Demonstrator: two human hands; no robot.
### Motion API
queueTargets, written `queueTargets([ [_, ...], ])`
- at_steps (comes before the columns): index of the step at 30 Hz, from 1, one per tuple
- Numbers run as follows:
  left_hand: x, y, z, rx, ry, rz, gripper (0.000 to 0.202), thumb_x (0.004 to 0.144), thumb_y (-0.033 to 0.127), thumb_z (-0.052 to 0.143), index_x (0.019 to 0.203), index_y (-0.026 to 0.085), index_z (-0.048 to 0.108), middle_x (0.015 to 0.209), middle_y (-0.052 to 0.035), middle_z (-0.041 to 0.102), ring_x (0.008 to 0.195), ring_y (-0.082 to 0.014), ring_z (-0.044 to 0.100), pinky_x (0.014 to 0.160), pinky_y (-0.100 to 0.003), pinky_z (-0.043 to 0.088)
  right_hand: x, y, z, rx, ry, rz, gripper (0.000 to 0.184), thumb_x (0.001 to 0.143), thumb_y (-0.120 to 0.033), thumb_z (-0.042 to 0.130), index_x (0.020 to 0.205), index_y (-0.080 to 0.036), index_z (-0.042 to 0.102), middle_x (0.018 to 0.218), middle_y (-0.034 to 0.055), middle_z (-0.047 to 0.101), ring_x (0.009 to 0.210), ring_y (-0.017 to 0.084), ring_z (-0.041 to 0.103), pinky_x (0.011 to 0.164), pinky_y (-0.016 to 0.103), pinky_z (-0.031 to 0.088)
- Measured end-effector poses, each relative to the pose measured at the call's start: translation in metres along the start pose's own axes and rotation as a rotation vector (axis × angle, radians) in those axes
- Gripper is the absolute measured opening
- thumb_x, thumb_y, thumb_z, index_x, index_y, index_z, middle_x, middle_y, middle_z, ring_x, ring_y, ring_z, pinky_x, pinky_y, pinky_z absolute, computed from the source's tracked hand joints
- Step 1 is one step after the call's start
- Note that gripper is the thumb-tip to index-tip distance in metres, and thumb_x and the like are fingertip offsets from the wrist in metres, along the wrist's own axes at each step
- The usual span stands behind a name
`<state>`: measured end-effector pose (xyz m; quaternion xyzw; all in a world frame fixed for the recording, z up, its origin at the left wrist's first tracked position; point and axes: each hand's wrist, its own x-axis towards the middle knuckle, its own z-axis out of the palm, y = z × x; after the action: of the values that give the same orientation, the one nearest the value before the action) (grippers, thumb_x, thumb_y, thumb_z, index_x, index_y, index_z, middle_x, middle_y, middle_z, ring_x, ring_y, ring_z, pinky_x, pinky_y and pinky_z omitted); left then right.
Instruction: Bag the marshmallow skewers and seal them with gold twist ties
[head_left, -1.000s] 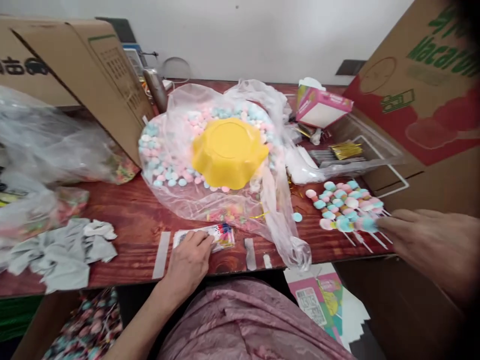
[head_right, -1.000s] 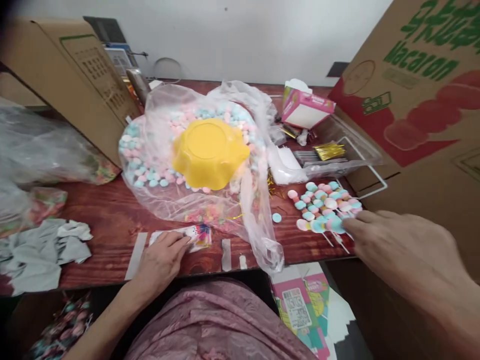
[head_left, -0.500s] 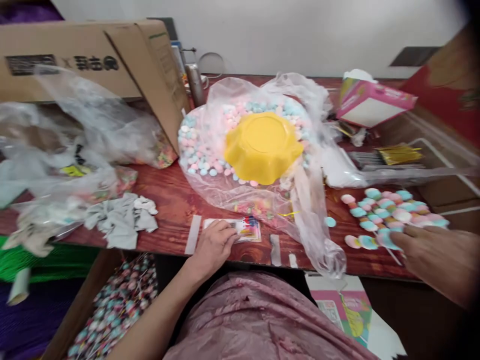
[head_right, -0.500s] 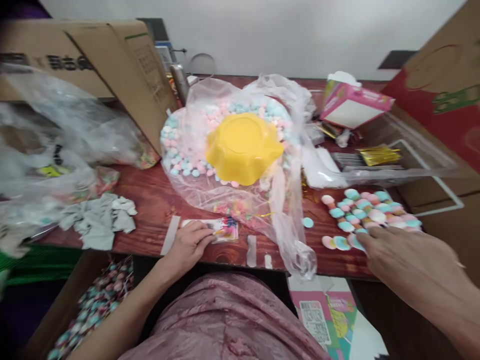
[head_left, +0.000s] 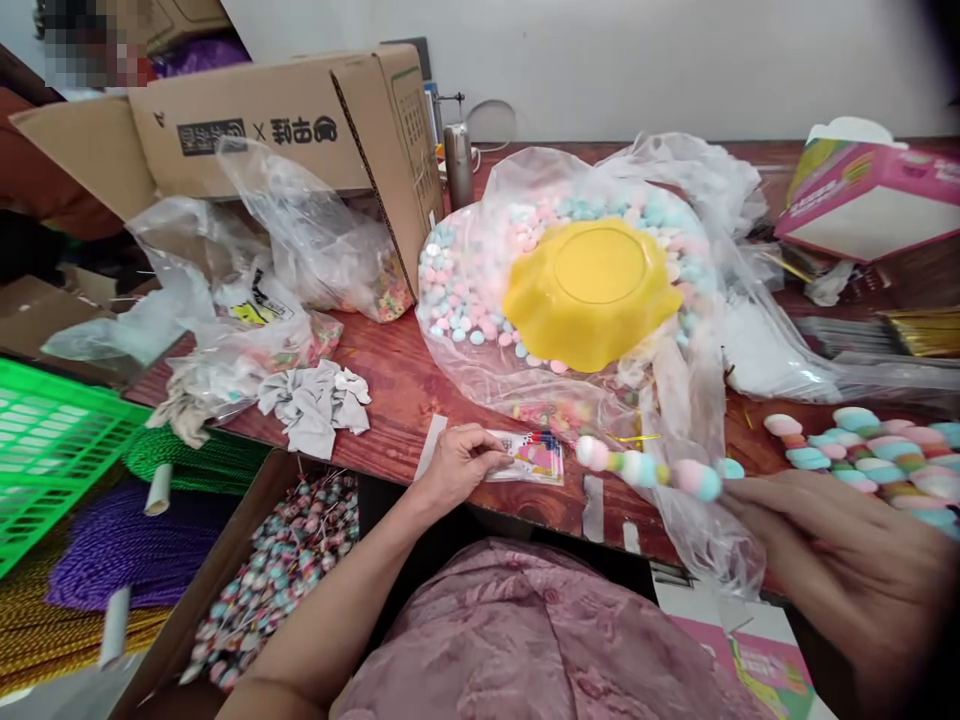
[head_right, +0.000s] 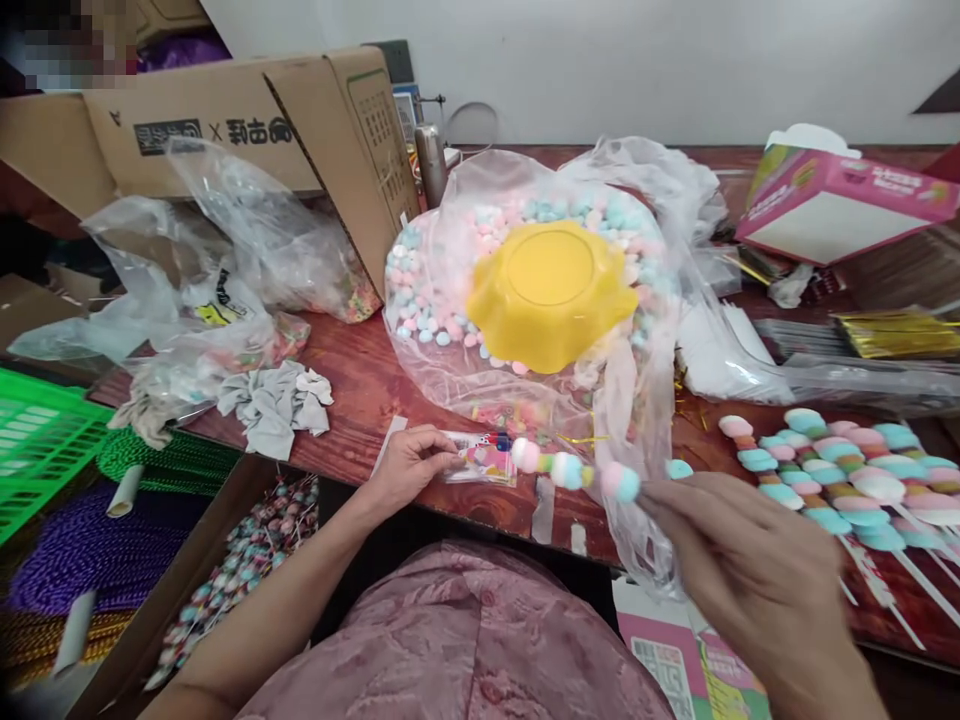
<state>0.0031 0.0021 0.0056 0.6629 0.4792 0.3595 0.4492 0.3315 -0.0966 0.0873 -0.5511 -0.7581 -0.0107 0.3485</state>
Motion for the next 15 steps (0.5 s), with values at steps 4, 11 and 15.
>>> queueTargets([
  [4,0.000,-0.001,-0.001,-0.034,-0.022,-0.009,0.011,0.075,0.026,0.077,0.071,0.016,0.074,0.069,-0.0014,0.067,0.063,-0.0111,0.057,0.060,-0.022,0.042,0.015,-0.009,0.034,0.028,-0.034,-0.202,0.009,0.090,-0.015,0.062,0.095,-0.020,0.068,0.079,0.0019,0.069,0.069,0.014,0.066,0.066,0.026,0.050],
  [11,0.000,-0.007,-0.002,0.016,-0.056,0.096,0.015,0.081,0.029,0.075,0.072,0.016,0.075,0.071,-0.0032,0.070,0.065,-0.0126,0.060,0.064,-0.024,0.045,0.017,-0.012,0.051,-0.196,-0.140,-0.358,0.020,0.091,-0.008,0.054,0.100,-0.022,0.065,0.081,0.0020,0.069,0.071,0.017,0.062,0.064,0.032,0.044],
  [15,0.000,-0.008,0.000,0.044,-0.105,0.195,0.014,0.085,0.026,0.072,0.074,0.016,0.074,0.071,-0.0031,0.070,0.068,-0.0132,0.061,0.068,-0.025,0.046,0.022,-0.024,0.054,-0.278,-0.140,-0.465,0.020,0.089,-0.007,0.054,0.104,-0.017,0.064,0.084,0.0049,0.071,0.070,0.019,0.059,0.063,0.034,0.043],
])
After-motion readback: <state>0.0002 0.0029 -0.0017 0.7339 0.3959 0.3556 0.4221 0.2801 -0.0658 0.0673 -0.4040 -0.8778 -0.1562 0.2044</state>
